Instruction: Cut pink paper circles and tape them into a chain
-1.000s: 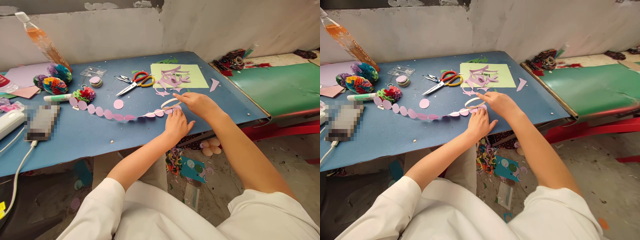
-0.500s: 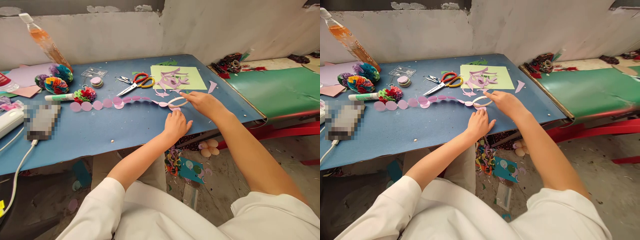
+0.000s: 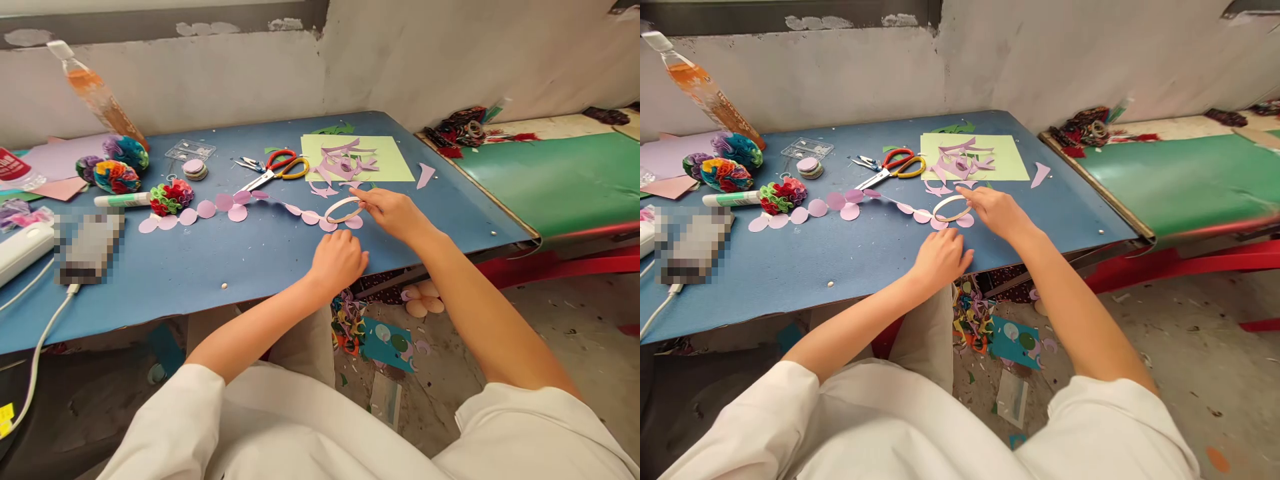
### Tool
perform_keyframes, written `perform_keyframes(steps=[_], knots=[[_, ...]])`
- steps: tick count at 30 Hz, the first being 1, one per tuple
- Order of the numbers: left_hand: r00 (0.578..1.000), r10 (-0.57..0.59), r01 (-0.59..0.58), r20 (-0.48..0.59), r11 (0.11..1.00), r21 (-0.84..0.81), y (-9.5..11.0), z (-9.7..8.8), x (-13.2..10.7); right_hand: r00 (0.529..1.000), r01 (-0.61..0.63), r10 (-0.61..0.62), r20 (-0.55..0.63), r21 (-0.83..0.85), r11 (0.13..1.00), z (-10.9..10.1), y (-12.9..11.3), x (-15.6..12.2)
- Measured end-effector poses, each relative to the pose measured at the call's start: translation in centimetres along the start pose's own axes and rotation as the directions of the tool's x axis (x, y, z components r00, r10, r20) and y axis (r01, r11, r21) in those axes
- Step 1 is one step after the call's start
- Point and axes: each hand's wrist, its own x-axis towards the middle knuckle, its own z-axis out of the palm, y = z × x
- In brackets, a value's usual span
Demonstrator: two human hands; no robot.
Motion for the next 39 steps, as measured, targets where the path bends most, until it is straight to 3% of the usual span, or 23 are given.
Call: perform_keyframes(steps=[3,9,15,25,39], knots=[[0.997,-0.077,0.075,0.024,0.994,0.084,-2.2,-1.0,-1.0,1.000,-0.014,0.014,0.002,0.005,1.000,0.1,0.1,-0.2],[0.982,-0.021,0.004,0.187,0.996,0.091,-4.3,-1.2,-0.7,0.997,-0.080,0.081,-0.018,0.072,0.994,-0.1,-0.4,0.1],[0.994,-0.046,0.038,0.102,0.996,0.086,-3.4,-0.4,-0.5,0.987,-0.126,0.143,-0.069,0.203,0.971,-0.4,-0.8,0.1],[0.987,-0.152,0.146,0.048,0.984,0.104,-0.5,0.3,0.4,0.986,-0.101,0.120,-0.112,0.164,0.981,0.0,-0.2,-0.5],[0.990,-0.139,0.137,0.032,0.988,0.075,-0.5,0.6,0.1,0.993,-0.063,0.072,-0.095,0.097,0.993,-0.4,0.1,-1.3]])
